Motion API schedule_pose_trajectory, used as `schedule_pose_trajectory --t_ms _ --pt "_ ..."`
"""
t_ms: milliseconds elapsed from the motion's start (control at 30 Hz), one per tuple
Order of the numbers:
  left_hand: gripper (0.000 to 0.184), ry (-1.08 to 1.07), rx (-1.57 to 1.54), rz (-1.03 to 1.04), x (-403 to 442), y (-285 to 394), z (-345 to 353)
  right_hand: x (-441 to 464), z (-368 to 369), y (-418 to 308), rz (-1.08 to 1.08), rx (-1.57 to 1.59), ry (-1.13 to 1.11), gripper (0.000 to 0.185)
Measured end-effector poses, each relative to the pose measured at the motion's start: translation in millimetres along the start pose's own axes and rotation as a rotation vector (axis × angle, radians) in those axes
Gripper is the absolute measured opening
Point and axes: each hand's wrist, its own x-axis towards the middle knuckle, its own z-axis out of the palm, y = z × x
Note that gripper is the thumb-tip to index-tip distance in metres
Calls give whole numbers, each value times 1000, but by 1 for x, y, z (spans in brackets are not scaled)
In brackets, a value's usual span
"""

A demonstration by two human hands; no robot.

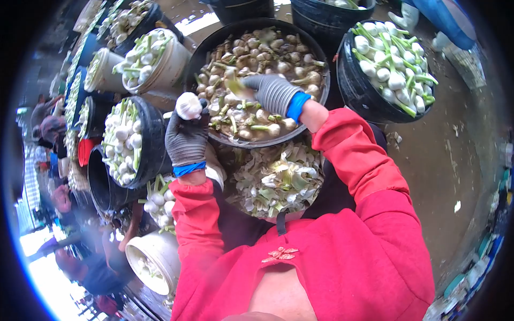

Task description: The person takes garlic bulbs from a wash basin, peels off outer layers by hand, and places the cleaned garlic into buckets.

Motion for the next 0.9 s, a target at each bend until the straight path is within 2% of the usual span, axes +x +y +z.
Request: schedule_pose_trajectory --t_ms 67,100,133,167,200,233,300,333,367,400,433,500,567,633,667,733,767,867,900 --pt "33 -37 26 43 -2 2 -3 -4 30 15 -178 -354 113 45" --pt "32 -13 68 112 -9 2 4 5 51 41 -338 -278 192 49" --pt "33 18 112 187 -18 3 12 10 52 34 -157 -7 -24 41" --pt "32 1 74 230 -27 7 11 12 58 29 -95 219 -54 27" --pt "31 -17 38 273 -37 12 8 9 51 4 -103 302 -52 18" --pt "29 -73 151 394 -49 14 -4 9 46 -14 -140 204 -50 19" --pt "31 104 428 590 -83 21 -28 17 53 -23 -82 274 -125 21" --pt "32 76 124 492 -105 28 -40 14 50 -35 -37 234 -154 23" --pt "35 137 104 568 -126 31 -53 13 54 -42 -61 207 -157 24" --pt "35 259 610 720 -142 38 -69 13 57 -44 -83 178 -156 25" --pt "35 478 1094 857 -158 46 -84 14 62 -42 -114 131 -193 27" --pt "30 995 2119 861 -205 66 -95 10 67 -44 -185 63 -181 27" --pt "25 864 1431 942 -242 93 -149 10 68 -41 -202 58 -174 27" --pt "27 892 1364 927 -276 106 -173 5 64 -36 -195 3 -142 26" --pt "29 840 1151 1022 -289 105 -178 2 60 -37 -211 9 -123 25" --pt "28 810 -139 999 -317 114 -183 -4 53 -44 -252 27 -99 25" --pt "28 899 -194 1007 -326 112 -188 -7 51 -46 -201 45 -108 24" --pt "28 869 -238 999 -345 99 -209 -5 49 -29 -214 26 -116 24" --pt "27 834 -263 1023 -349 96 -222 -7 47 -29 -137 49 -129 24"
